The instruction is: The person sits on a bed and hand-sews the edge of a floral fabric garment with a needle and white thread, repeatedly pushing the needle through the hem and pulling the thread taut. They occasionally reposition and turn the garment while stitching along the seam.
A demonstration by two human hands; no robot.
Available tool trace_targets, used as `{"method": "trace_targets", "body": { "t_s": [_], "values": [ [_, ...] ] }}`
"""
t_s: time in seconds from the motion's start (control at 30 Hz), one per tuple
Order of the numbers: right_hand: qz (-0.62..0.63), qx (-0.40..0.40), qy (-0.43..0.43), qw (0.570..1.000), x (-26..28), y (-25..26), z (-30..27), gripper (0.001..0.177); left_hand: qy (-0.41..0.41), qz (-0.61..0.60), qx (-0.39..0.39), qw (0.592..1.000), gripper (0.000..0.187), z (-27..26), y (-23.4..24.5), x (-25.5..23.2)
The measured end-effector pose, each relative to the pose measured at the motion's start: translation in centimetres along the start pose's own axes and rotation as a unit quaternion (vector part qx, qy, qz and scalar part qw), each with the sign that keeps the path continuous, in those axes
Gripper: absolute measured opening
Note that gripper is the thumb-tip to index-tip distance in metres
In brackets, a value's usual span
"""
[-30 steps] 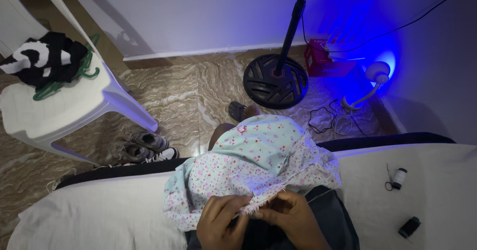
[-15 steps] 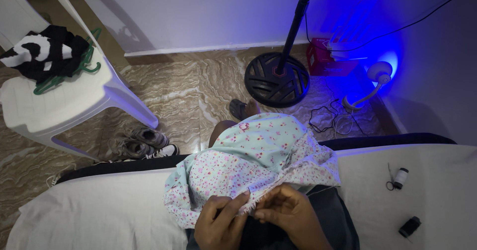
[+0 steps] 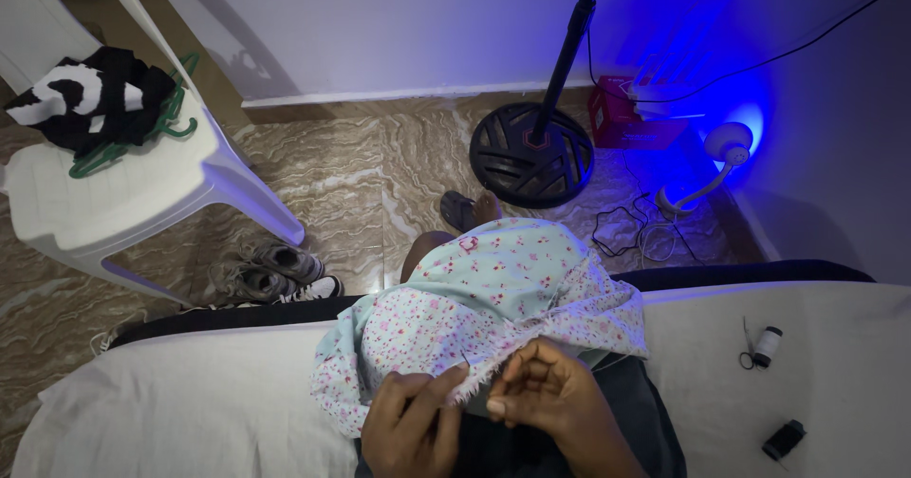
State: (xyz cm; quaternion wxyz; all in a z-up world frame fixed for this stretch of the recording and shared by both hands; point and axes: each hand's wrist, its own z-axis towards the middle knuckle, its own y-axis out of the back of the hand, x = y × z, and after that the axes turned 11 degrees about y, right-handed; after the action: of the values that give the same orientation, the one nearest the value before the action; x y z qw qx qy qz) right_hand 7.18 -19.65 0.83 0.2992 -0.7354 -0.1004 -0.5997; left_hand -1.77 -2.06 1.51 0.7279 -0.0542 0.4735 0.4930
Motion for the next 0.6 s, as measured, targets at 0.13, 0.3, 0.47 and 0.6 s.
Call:
{"method": "trace_targets", "body": {
  "t_s": [0.13, 0.3, 0.47, 0.6],
  "values": [
    [0.002, -0.015, 0.017, 1.000, -0.3, -0.3, 0.4, 0.030, 0.061, -0.018, -0.019, 0.998, 0.039, 0.0, -0.6, -0.6],
    [0.035, -0.045, 0.056, 0.997, -0.6, -0.7, 0.7, 0.030, 0.061, -0.024, 0.000, 0.998, 0.037, -0.3, -1.2, -0.9],
    [0.015, -0.058, 0.034, 0.998, 0.8, -1.9, 1.0, 0.031, 0.110, -0.022, 0.040, 0.993, 0.036, -0.3, -1.1, -0.7],
    [-0.313, -0.061, 0.287, 0.903, 4.3, -2.8, 1.5, 0.038, 0.116, -0.024, 0.048, 0.992, 0.035, 0.2, -0.6, -0.5]
  ]
}}
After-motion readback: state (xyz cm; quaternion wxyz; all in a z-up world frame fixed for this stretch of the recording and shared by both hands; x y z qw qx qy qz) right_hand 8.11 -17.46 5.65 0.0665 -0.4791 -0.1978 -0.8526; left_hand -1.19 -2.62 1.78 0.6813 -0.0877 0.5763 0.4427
